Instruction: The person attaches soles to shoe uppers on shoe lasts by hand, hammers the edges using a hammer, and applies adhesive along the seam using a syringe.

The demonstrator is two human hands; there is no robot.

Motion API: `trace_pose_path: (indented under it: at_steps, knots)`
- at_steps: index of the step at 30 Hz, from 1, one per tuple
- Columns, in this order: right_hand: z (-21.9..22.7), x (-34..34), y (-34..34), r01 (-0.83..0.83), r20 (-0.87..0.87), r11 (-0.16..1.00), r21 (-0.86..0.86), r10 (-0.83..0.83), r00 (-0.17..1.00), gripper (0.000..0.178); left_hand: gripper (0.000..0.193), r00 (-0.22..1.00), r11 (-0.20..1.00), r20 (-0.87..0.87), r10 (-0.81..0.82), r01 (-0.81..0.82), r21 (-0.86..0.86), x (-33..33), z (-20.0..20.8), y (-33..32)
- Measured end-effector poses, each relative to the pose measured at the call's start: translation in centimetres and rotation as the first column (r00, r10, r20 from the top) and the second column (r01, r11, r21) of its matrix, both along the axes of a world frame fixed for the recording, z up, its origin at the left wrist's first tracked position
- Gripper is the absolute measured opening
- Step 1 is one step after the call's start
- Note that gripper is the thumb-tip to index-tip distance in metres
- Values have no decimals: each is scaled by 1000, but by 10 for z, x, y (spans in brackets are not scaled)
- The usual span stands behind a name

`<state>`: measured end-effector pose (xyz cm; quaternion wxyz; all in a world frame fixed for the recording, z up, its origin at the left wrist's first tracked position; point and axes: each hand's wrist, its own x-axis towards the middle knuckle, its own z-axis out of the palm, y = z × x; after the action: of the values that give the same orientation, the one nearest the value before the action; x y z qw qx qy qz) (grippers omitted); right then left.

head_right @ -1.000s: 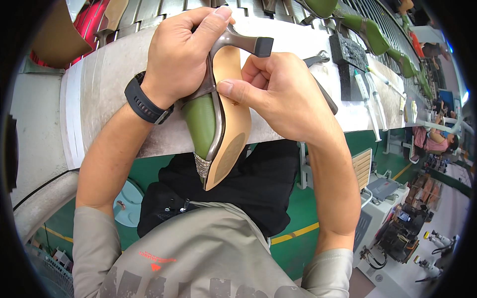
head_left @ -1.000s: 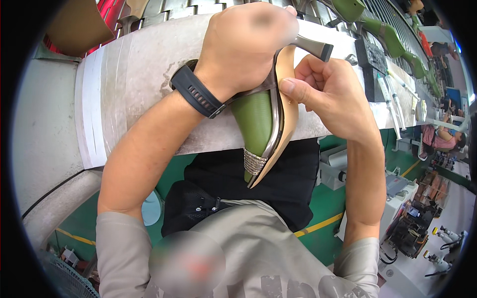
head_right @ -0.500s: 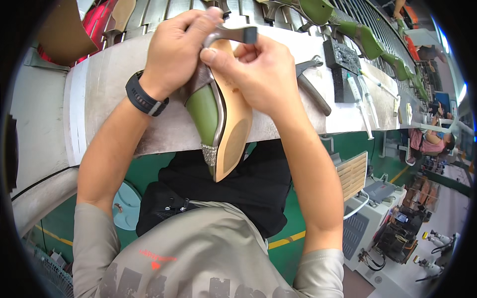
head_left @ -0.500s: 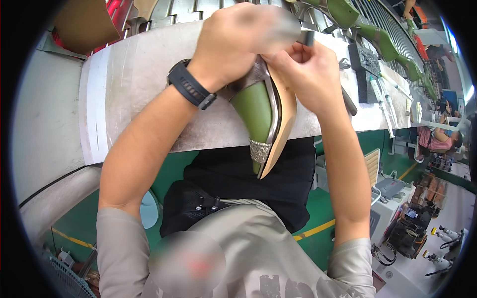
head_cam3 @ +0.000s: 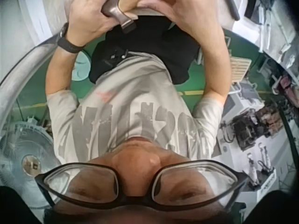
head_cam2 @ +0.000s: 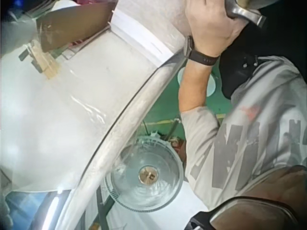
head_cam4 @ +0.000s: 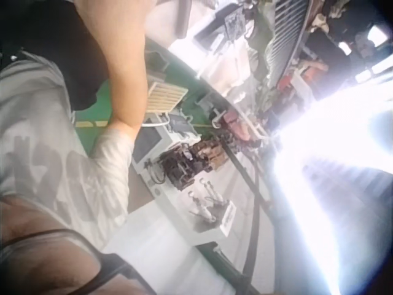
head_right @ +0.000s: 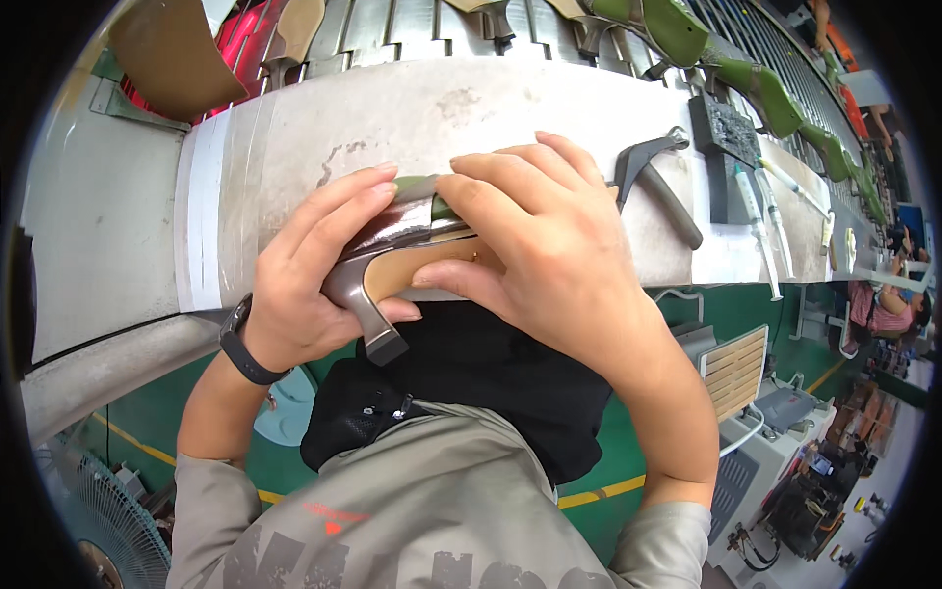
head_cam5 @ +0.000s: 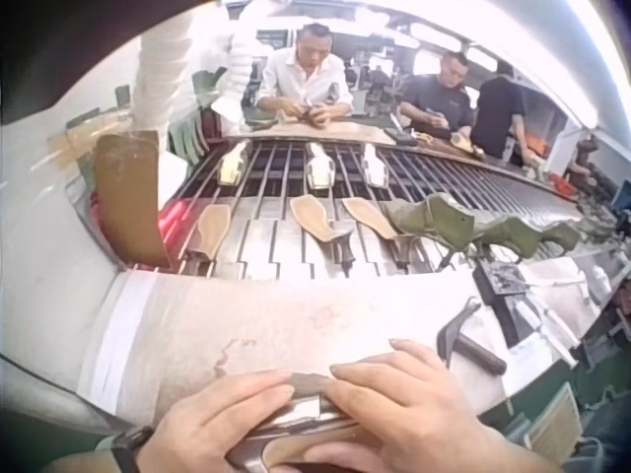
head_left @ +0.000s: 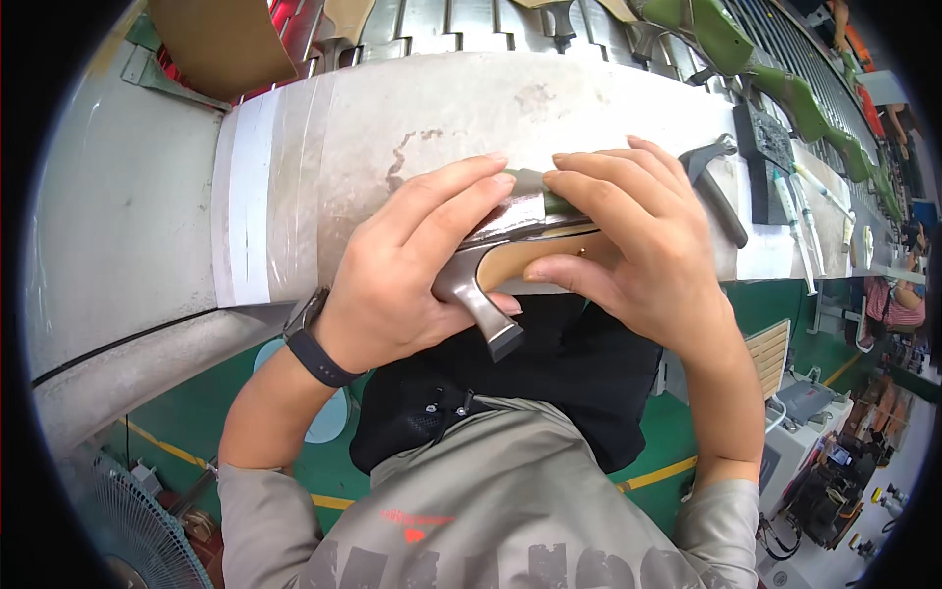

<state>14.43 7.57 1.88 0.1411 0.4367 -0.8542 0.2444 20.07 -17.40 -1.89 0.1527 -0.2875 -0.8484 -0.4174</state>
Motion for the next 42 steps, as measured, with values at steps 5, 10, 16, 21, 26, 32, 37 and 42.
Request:
trace_pose_path:
  at_steps: [5, 10, 16, 21, 26, 32, 37, 42]
  knots:
    - [-6, -1, 1, -24, -40, 1000, 19, 24, 999, 61, 81, 997, 979, -64, -38, 25, -204, -4, 1, -3]
    - [-10, -7, 3, -62, -38, 998, 8, 62, 997, 67, 73, 992, 986, -123, -7, -14, -168, -6, -4, 4]
    - [-16, -8, 6, -83, -59, 995, -47, 80, 995, 65, 58, 994, 991, -107, 5, -19, -130, -7, -4, 10]
    - [-17, -5, 4, -65, -23, 994, -92, 64, 998, 58, 59, 993, 986, -114, -4, -15, -165, -6, -5, 12]
    - [-15, -2, 3, -43, 1, 993, -106, 44, 999, 53, 56, 994, 989, -107, 14, -29, -142, -3, -9, 15]
    - [-5, 1, 3, -6, 99, 998, -70, 13, 995, 50, 60, 994, 995, -107, 14, -25, -95, 3, -21, 18]
    - [22, -5, -4, 37, 327, 992, 122, -76, 942, 48, 65, 985, 991, -157, 69, -85, -100, 16, -39, 30]
    - [27, -17, -12, 25, 242, 953, 302, -102, 965, 58, 86, 942, 952, -241, 235, -273, -137, 18, -47, 55]
